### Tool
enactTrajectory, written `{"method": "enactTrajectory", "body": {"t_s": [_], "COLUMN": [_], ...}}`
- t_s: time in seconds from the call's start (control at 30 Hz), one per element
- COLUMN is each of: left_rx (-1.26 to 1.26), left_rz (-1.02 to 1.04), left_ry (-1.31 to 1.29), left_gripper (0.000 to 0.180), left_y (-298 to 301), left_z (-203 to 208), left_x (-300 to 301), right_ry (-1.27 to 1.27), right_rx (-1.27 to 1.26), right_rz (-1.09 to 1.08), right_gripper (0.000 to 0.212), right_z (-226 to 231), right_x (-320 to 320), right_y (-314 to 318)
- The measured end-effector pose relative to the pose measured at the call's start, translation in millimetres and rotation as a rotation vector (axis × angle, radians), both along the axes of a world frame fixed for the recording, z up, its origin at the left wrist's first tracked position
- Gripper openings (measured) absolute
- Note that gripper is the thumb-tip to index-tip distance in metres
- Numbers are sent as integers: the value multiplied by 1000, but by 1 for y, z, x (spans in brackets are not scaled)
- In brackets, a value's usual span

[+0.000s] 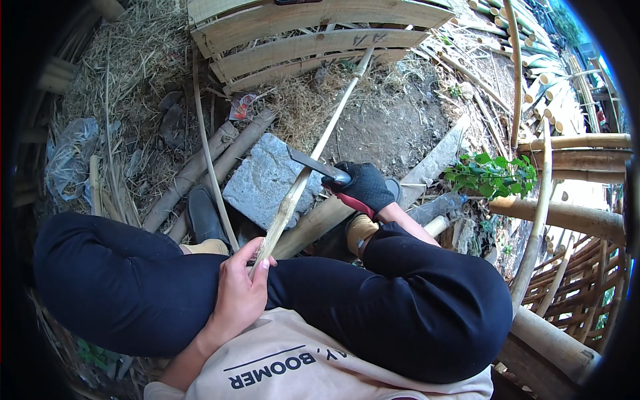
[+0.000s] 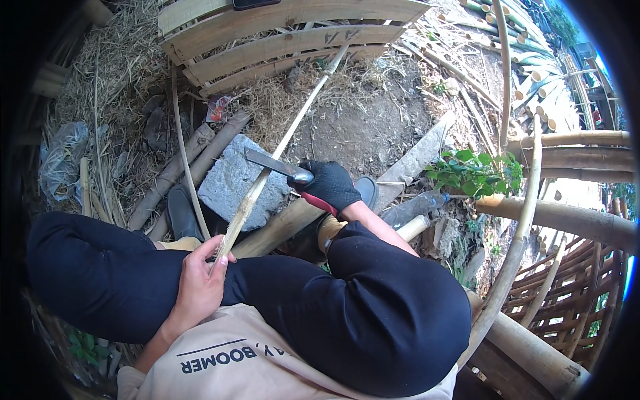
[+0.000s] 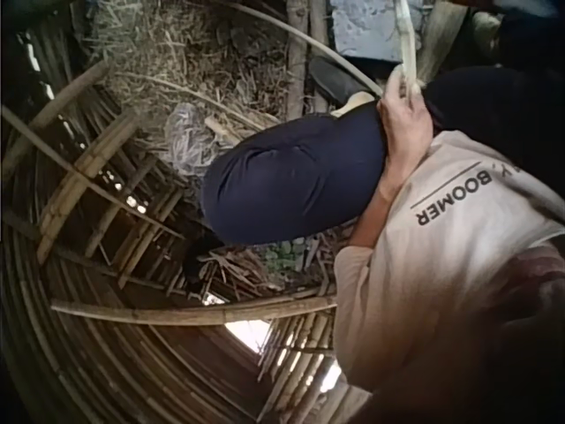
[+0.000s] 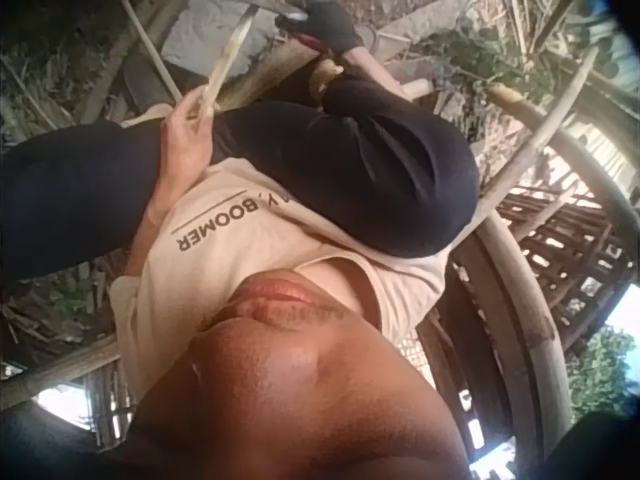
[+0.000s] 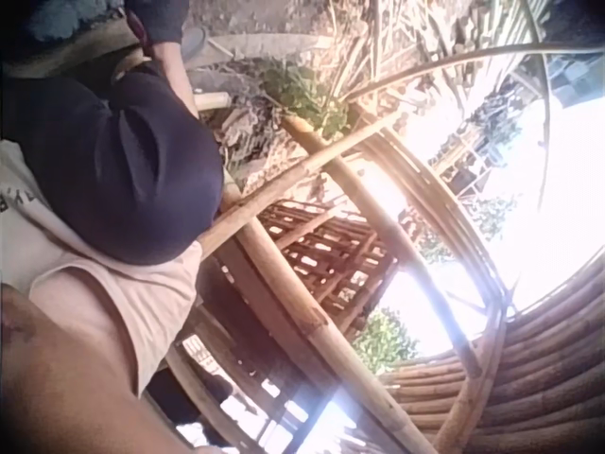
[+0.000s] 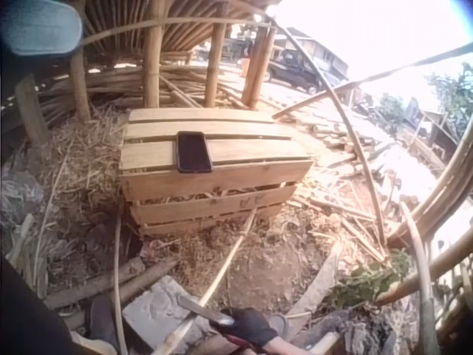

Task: The person carves a strip of bamboo by hand using a blade. They hold the bamboo strip with one hand and repeatedly scrape the surface with the tool in the other hand while seated on a bamboo structure.

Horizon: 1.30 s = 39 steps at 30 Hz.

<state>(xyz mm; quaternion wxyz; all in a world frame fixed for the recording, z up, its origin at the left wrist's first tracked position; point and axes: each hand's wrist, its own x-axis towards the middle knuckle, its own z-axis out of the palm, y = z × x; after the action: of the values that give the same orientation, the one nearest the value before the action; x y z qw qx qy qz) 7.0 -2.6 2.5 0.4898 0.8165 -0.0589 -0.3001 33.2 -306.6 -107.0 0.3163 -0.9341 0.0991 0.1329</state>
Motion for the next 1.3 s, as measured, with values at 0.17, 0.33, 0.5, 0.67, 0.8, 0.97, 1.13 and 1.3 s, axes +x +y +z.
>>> {"method": "enactTrajectory", "body": {"t_s": [0.17,0.33,0.5,0.67,0.8,0.97,1.13,1.3], "left_rx": [-62,-17,6,81,76,138,125,138], "left_rz": [110,71,26,4,27,-64,-69,-70], "left_ry": [182,120,9,-17,-59,-200,-235,-195], "left_gripper": [33,30,28,30,31,35,35,34], "left_y": [-1,-3,-2,-3,0,0,-1,-3], "left_z": [5,4,-4,-1,-11,-9,-7,-3], "left_x": [0,-1,-5,-3,-7,-5,-4,-2], "right_ry": [-96,-23,34,105,84,43,26,-3], "right_rx": [86,109,10,-80,-117,-141,-161,-174], "right_rz": [-20,145,109,44,70,76,64,73], "right_gripper": [38,34,25,23,24,24,23,24], "right_z": [-6,-7,-6,-10,-20,-21,-22,-25], "right_x": [-11,-13,-7,-3,0,5,6,7], "right_y": [-4,-7,-6,-9,-13,-13,-13,-14]}}
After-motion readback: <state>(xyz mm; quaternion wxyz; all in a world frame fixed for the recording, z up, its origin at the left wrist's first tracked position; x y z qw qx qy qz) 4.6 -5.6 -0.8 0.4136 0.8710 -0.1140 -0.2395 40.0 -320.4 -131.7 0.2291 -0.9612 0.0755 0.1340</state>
